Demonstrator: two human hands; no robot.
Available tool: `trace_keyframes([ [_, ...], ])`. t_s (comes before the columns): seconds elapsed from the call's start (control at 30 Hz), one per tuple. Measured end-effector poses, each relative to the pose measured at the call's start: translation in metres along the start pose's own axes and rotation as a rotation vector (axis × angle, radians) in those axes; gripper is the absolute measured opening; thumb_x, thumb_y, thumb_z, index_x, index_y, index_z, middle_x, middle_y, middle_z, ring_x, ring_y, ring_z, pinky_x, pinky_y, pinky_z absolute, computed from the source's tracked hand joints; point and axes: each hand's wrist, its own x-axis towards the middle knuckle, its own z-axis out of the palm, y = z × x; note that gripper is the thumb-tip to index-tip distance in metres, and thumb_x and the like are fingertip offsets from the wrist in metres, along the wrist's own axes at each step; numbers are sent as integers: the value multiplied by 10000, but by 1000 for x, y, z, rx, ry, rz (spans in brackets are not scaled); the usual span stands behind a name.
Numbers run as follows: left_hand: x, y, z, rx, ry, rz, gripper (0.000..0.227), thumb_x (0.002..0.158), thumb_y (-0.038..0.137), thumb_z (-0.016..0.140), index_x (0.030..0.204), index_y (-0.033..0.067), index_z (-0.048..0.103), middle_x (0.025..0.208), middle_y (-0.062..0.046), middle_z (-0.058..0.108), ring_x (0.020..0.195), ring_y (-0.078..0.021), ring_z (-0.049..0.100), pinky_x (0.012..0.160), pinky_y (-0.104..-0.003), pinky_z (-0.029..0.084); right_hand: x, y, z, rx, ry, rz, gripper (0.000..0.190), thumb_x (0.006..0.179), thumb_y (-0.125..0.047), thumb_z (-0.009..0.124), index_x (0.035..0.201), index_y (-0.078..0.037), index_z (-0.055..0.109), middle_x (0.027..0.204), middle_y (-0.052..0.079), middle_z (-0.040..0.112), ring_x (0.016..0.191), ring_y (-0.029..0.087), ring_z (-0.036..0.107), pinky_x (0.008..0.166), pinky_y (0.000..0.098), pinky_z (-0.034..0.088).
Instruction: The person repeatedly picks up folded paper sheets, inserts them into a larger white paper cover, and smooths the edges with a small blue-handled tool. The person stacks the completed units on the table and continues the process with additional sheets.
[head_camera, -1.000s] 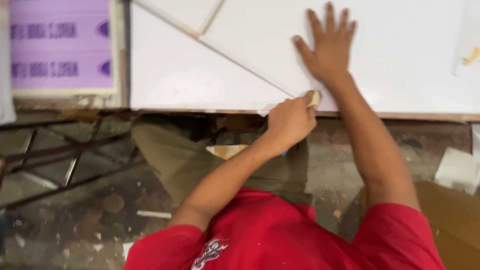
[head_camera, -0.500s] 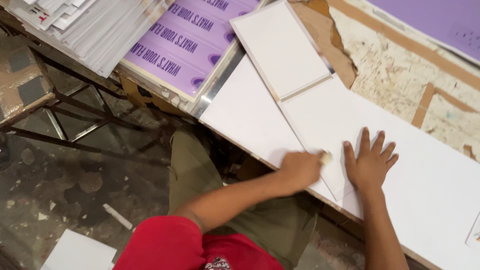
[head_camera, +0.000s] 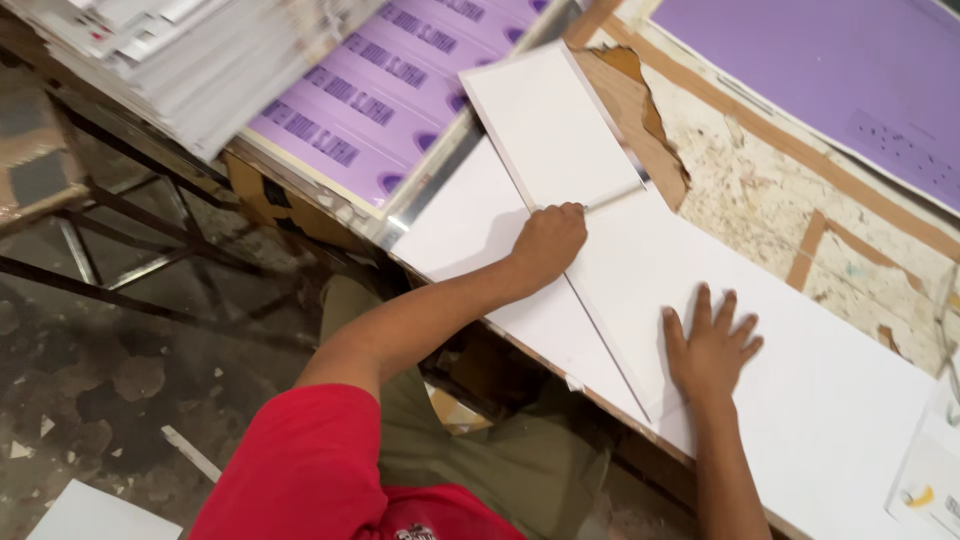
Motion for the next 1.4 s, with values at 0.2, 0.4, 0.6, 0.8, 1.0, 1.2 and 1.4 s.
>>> trace_keyframes([
  [0.2,-35,96,-13,-217,196,153,319,736,23,690,1021,-119,672,858,-180,622,712,-280,635,597,-390,543,6,3,6,26,-11,67,786,967,-667,440,1587,-188,376,1664,196,213,1503,548,97,1178,687,26],
  [0.4,-114,198,-76,-650,-46,403,181,658,83,720,779,-51,702,870,-216,637,733,-340,671,569,-436,552,6,14,10,262,124,92,587,1033,-485,478,1532,-176,507,1666,138,379,1554,486,189,1247,636,72],
  [0.6,-200,207,-119,-915,-409,545,191,713,111,693,834,-33,724,828,-252,708,737,-381,712,594,-509,552,7,14,18,74,209,87,720,998,-479,590,1508,14,464,1528,227,467,1419,478,341,1202,589,200],
  [0.8,-181,156,-118,-1064,-393,2,184,852,111,577,892,-22,698,802,-256,704,735,-442,708,661,-547,552,2,2,9,105,247,124,788,962,-535,624,1498,26,486,1496,283,433,1368,473,370,1153,575,285],
  [1.0,-108,8,-98,-882,-151,-629,396,979,123,497,1321,-76,508,896,-251,685,793,-446,667,700,-564,524,4,-13,-31,68,-47,448,820,846,-632,673,1424,-59,570,1372,252,587,1320,429,517,1116,589,374],
  [1.2,-84,-36,-94,-861,-194,-667,636,997,134,515,1540,-82,265,1332,-342,440,973,-453,656,830,-495,585,-2,-27,-109,354,-575,461,723,998,-572,505,1445,-7,564,1356,297,668,1247,431,674,1113,513,459],
  [1.4,-91,-41,-88,-957,87,-531,574,1034,201,580,1509,-44,372,1448,-394,314,1230,-540,498,1025,-516,479,-23,-26,-164,472,-408,372,616,1003,-471,488,1416,-26,591,1384,223,650,1248,354,634,1098,436,440],
])
